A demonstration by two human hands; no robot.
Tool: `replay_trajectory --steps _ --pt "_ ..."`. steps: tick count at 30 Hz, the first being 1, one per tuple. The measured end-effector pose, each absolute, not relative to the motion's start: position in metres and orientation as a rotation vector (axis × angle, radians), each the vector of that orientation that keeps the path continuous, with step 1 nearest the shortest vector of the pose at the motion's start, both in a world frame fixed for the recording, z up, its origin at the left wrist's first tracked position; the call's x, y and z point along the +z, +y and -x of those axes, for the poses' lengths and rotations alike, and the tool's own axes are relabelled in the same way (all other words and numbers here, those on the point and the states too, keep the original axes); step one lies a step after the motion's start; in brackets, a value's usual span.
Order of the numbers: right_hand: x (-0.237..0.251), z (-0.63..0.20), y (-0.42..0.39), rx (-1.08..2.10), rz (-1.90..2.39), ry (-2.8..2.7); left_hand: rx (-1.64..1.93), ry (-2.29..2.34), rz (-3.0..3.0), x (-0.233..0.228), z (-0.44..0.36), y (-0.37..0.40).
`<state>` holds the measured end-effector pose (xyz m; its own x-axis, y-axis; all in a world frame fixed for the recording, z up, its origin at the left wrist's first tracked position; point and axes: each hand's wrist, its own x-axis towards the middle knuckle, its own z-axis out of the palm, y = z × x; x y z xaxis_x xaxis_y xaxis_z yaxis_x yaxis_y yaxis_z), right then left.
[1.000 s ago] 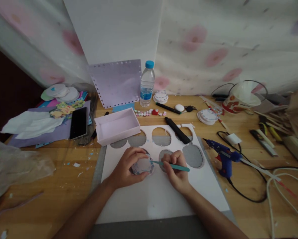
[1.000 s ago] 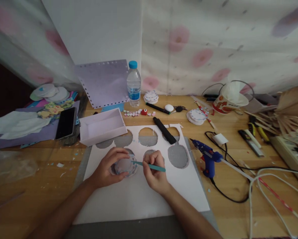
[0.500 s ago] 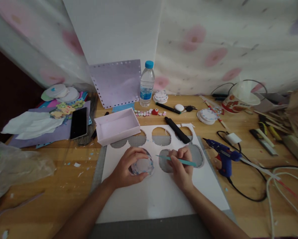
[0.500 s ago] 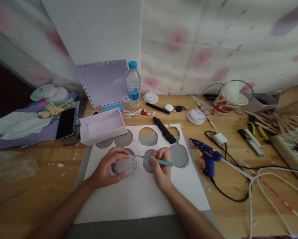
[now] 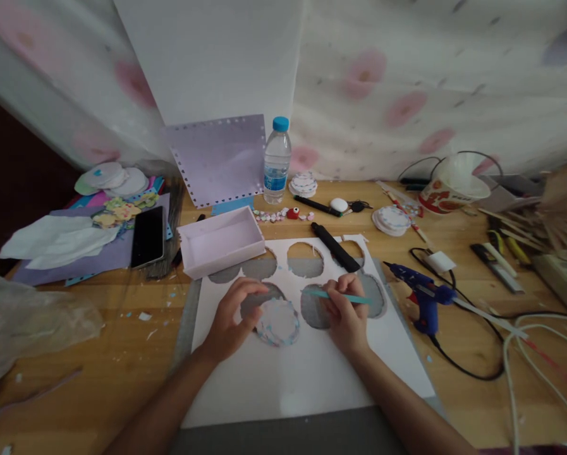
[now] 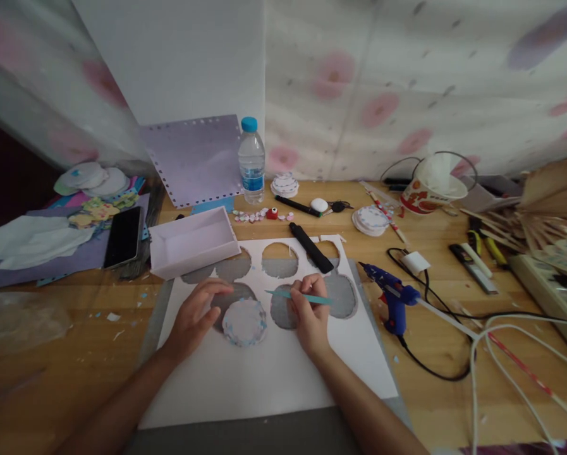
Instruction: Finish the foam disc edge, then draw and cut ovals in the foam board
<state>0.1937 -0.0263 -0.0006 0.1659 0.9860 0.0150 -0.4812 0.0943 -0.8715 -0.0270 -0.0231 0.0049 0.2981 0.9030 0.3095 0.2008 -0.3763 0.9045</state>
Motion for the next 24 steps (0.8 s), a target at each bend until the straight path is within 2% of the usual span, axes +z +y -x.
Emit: replay_trajectory --steps 7,24 --pt "-0.006 -0.192 -0.033 1.318 0.728 -1.037 1.015 1.160 -1.946 0.011 0.020 -0.026" --pt "0.001 -0.197 -0.047 1.074 0.744 -1.509 0.963 1.067 -1.937 0.006 0.017 -0.024"
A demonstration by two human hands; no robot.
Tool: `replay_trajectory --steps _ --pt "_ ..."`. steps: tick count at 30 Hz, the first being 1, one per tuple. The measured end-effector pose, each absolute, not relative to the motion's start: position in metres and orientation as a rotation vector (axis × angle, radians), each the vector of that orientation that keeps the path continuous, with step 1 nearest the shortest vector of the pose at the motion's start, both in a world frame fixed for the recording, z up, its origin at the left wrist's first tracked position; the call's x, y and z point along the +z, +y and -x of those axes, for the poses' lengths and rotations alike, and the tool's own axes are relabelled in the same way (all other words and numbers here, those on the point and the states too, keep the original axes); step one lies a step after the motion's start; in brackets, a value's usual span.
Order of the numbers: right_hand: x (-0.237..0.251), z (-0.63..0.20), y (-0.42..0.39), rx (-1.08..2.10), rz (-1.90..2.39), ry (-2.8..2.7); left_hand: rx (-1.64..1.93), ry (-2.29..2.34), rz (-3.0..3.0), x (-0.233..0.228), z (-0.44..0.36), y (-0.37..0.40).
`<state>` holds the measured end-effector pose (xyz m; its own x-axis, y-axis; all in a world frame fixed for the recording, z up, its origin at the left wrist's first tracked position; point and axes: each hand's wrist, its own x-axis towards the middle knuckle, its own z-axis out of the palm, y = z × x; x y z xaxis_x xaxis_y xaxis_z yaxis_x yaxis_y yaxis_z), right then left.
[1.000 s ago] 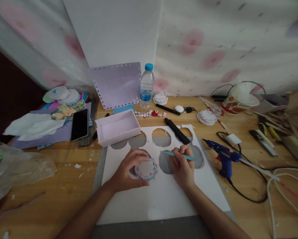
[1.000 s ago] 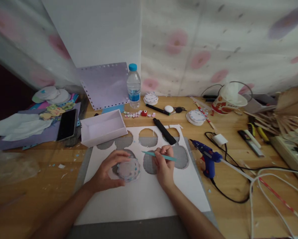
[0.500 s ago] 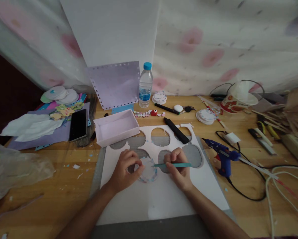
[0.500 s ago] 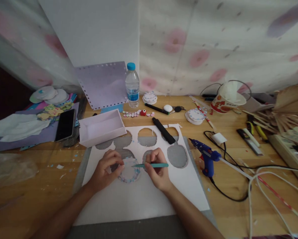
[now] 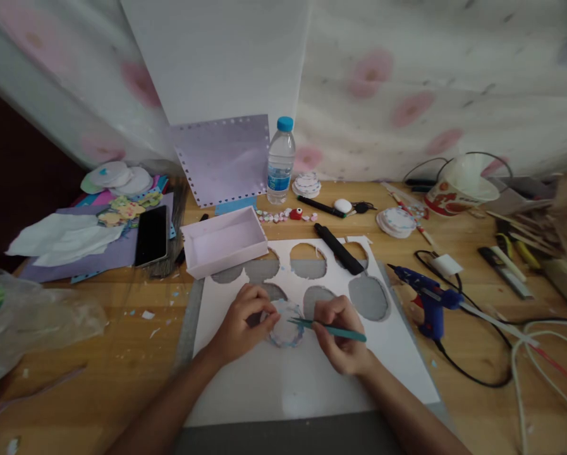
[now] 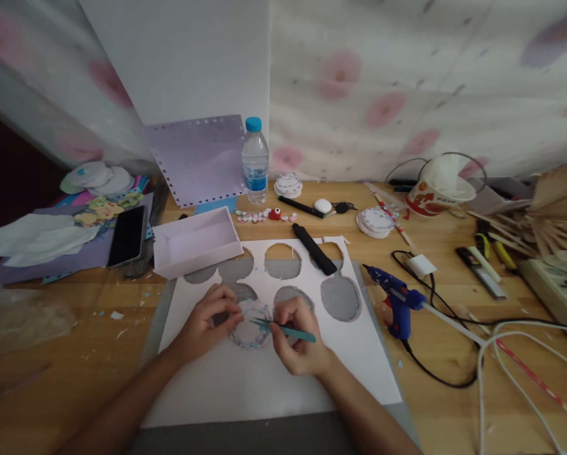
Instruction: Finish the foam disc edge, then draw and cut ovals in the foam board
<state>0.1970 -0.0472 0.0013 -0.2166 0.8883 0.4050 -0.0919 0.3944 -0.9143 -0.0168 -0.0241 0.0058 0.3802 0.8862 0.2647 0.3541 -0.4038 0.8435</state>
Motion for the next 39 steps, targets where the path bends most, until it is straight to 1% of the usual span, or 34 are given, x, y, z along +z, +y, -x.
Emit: replay_trajectory --steps 4,18,29,39 --pt "-0.003 -0.193 -0.050 1.023 0.783 -1.543 0.952 1.058 -1.948 0.006 0.017 -0.024" --pt "-0.003 -0.189 -0.047 1.034 0.855 -1.524 0.925 1.053 -1.949 0.007 0.017 -0.022" --pt "0.005 -0.186 -0.048 1.113 0.780 -1.535 0.944 1.123 -1.917 0.007 0.013 -0.021" --pt "-0.001 -0.184 -0.051 1.166 0.796 -1.611 0.942 1.147 -1.913 0.006 0.013 -0.020"
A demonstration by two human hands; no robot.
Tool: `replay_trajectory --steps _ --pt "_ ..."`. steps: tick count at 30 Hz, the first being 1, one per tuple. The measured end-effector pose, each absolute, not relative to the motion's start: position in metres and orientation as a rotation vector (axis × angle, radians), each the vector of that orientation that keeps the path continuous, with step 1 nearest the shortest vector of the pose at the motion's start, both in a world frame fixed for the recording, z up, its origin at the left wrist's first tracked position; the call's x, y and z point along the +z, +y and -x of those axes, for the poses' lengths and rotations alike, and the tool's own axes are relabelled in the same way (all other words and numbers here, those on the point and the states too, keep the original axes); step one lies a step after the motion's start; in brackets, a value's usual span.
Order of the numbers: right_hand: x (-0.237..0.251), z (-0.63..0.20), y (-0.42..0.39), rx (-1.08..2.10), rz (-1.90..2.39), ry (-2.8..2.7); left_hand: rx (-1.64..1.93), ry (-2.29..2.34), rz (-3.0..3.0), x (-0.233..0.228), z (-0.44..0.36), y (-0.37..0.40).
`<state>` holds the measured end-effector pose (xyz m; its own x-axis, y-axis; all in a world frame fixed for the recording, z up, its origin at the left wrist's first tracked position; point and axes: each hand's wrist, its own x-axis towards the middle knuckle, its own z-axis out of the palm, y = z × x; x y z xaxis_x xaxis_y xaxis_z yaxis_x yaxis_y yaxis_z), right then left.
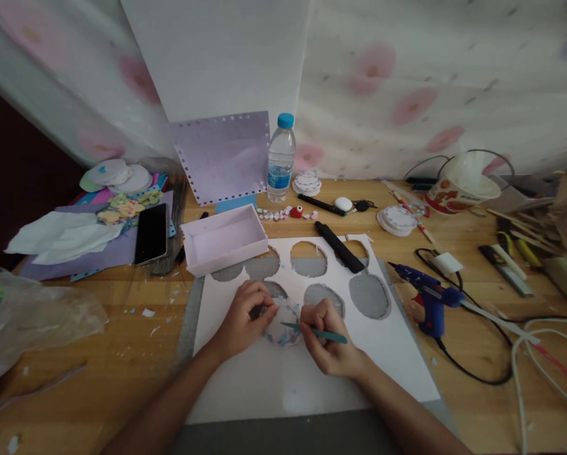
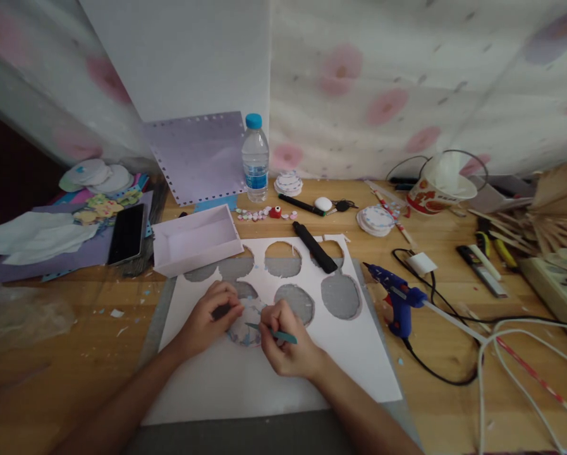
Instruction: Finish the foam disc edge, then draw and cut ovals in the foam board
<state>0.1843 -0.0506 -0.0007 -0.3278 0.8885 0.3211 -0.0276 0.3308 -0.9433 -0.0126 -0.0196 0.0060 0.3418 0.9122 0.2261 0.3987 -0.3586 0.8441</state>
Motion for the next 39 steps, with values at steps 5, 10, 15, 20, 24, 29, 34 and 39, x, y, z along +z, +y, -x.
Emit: replay_trajectory --steps 5,10,15,20,24,29,34,39 --pt "0.002 -0.182 -0.048 1.205 0.762 -1.386 0.972 1.114 -1.824 0.005 0.015 -0.020" --pt "0.003 -0.180 -0.046 1.167 0.778 -1.295 1.026 1.061 -1.753 0.004 0.019 -0.020" --pt "0.002 -0.179 -0.046 1.122 0.781 -1.272 1.021 1.054 -1.810 0.004 0.020 -0.020" --pt "0.001 -0.180 -0.047 1.123 0.776 -1.337 0.976 1.046 -1.843 0.007 0.022 -0.020" --pt "-0.001 -0.179 -0.049 1.092 0.753 -1.450 0.953 1.000 -1.804 0.010 0.023 -0.019" --pt "-0.006 -0.178 -0.054 1.038 0.769 -1.643 0.922 0.972 -1.773 0.012 0.022 -0.018" --pt "-0.007 -0.182 -0.055 0.972 0.762 -1.681 0.940 0.978 -1.630 0.009 0.024 -0.018" --pt "-0.002 -0.184 -0.052 1.044 0.767 -1.467 0.940 1.021 -1.529 0.005 0.026 -0.017"
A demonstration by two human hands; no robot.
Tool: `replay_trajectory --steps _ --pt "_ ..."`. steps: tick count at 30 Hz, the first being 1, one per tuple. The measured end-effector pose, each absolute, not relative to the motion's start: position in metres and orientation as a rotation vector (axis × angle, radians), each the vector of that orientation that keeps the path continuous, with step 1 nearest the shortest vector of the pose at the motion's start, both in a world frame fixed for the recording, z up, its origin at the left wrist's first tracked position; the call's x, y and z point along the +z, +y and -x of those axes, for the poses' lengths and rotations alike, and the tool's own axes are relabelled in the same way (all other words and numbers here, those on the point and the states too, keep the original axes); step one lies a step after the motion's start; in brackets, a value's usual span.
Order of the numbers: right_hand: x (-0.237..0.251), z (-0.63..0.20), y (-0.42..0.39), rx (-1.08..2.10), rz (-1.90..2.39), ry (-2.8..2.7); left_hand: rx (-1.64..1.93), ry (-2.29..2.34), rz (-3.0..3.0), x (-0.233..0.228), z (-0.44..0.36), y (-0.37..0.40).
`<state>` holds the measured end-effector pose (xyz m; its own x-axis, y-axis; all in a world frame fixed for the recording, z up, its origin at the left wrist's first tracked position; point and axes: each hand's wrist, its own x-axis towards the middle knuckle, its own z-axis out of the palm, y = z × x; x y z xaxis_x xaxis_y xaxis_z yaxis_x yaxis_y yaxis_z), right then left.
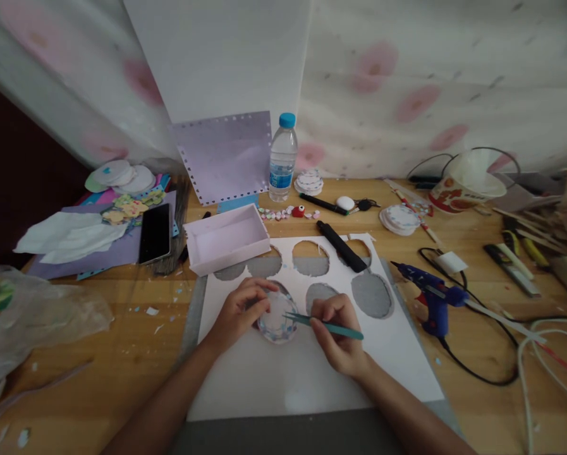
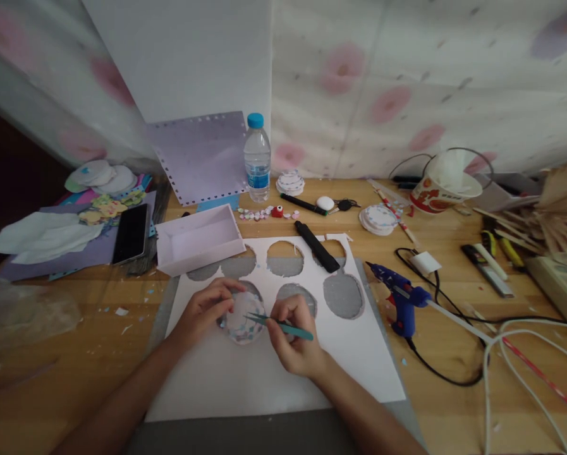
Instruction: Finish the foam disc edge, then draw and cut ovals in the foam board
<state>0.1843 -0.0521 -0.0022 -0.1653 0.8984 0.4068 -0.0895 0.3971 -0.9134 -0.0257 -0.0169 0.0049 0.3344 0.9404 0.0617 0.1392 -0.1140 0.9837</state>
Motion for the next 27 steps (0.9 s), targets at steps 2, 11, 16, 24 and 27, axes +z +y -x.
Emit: replay_trajectory --steps 2,11,16,24,27 --pt "-0.0014 -0.1837 -0.0514 1.063 0.771 -1.429 0.951 1.023 -1.557 0.0035 0.0254 -0.0169" --pt "-0.0010 -0.1854 -0.0506 1.054 0.810 -1.408 0.935 0.866 -1.827 0.0089 0.0244 -0.0196" --pt "-0.0005 -0.1883 -0.0511 1.085 0.782 -1.401 0.798 0.782 -1.982 0.0112 0.0287 -0.0191" --pt "0.0006 -0.1834 -0.0548 1.075 0.772 -1.513 0.773 0.862 -2.089 0.0107 0.0208 -0.0203" --pt "0.0042 -0.1809 -0.0553 1.012 0.788 -1.546 0.774 0.890 -2.102 0.0100 0.0192 -0.0208"
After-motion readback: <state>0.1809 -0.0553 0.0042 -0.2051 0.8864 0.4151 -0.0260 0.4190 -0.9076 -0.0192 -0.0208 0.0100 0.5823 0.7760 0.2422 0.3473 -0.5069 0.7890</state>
